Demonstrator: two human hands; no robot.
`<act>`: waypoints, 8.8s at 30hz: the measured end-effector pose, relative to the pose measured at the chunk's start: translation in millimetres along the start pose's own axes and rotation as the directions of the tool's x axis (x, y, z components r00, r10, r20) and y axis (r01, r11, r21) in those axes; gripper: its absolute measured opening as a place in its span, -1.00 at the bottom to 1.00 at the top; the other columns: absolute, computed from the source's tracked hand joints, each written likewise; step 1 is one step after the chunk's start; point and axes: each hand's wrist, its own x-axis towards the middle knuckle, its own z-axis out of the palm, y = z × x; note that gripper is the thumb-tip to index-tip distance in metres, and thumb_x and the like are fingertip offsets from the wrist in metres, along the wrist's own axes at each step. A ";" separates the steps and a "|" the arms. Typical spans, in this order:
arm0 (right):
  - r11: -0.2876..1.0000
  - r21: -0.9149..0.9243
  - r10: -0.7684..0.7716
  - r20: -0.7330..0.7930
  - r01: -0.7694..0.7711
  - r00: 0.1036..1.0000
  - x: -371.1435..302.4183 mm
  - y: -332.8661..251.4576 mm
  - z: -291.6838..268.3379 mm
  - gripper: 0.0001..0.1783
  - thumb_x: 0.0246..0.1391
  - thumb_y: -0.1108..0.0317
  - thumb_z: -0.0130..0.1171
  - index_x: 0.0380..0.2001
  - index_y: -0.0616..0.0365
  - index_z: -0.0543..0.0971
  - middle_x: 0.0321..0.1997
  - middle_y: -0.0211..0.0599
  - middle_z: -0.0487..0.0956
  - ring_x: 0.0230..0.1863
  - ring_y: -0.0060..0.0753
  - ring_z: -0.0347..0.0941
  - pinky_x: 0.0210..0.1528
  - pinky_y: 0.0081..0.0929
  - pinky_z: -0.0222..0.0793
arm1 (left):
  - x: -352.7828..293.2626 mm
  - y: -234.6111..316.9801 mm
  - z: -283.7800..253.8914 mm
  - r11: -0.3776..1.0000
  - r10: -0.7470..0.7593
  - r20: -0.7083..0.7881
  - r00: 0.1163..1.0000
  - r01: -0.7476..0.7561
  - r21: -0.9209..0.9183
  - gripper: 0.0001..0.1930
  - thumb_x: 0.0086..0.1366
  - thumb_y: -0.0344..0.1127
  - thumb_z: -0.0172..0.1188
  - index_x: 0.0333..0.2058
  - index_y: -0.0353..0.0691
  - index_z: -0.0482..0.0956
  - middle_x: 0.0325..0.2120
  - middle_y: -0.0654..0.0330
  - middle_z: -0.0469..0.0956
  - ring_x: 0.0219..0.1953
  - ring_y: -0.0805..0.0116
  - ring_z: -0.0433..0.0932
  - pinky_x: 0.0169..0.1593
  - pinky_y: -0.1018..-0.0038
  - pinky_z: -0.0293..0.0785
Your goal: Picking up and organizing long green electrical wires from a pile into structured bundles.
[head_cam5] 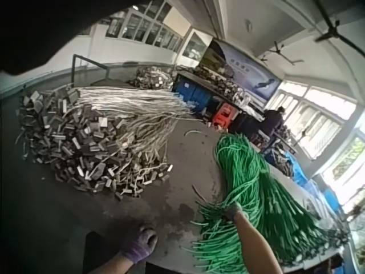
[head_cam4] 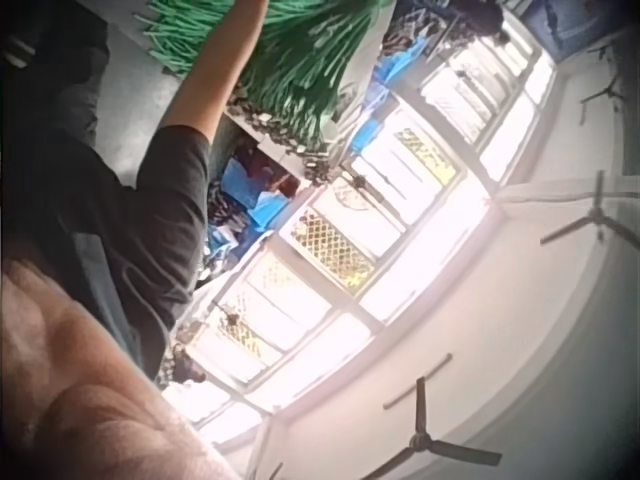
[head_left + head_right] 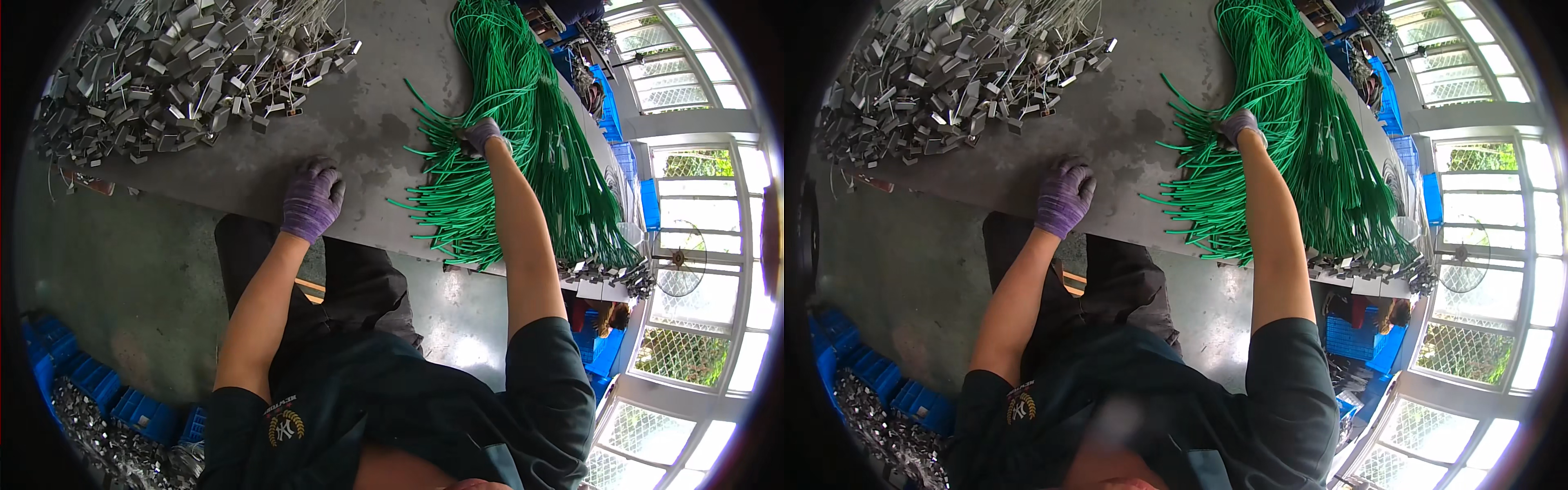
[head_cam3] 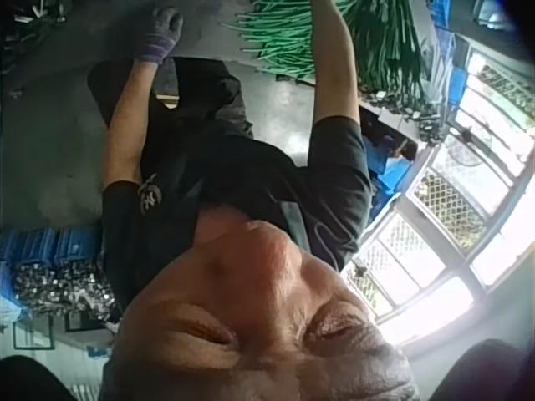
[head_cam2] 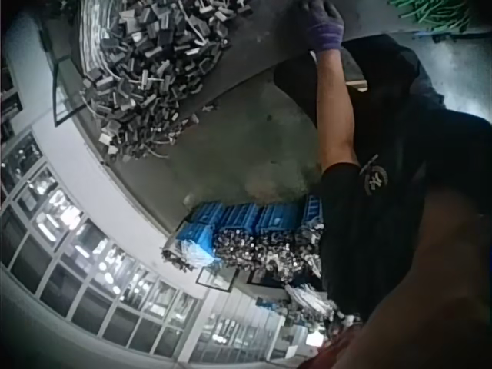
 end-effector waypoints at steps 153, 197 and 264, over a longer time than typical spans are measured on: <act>0.570 0.387 -0.561 -0.461 0.725 0.687 -44.4 -30.8 175.4 -0.71 -0.01 0.11 0.18 -0.33 0.09 0.55 -0.41 -0.01 0.56 -0.29 0.06 0.48 -0.25 -0.21 0.40 | 94.6 -18.8 -73.8 0.317 -0.600 0.564 0.568 0.816 -0.484 -0.80 0.29 -0.13 0.02 -0.37 -0.12 0.42 -0.66 0.21 0.47 -0.69 0.28 0.52 -0.65 0.38 0.45; 0.540 0.548 -0.562 -0.330 0.638 0.759 -58.1 -48.6 155.4 -0.72 0.04 0.18 0.17 -0.35 0.20 0.57 -0.55 -0.31 0.57 -0.54 -0.47 0.45 -0.42 -0.51 0.37 | -171.6 43.9 -203.0 0.895 -0.384 0.322 0.865 0.263 0.360 -0.29 0.23 -0.37 -0.02 0.29 0.17 -0.11 -0.68 -0.09 0.44 -0.63 -0.02 0.46 -0.50 0.14 0.38; -0.290 0.896 -0.661 0.066 -0.335 0.748 -150.9 -153.7 198.5 -0.72 0.09 0.26 -0.03 -0.66 -0.04 0.24 -0.76 -0.57 0.01 -0.79 -0.61 -0.15 -0.72 -0.59 -0.19 | -335.3 32.3 -232.2 0.475 -0.724 0.456 0.518 0.853 -0.214 -0.75 0.24 -0.19 0.11 -0.23 -0.24 0.52 -0.41 0.15 0.54 -0.37 0.37 0.52 -0.26 0.42 0.43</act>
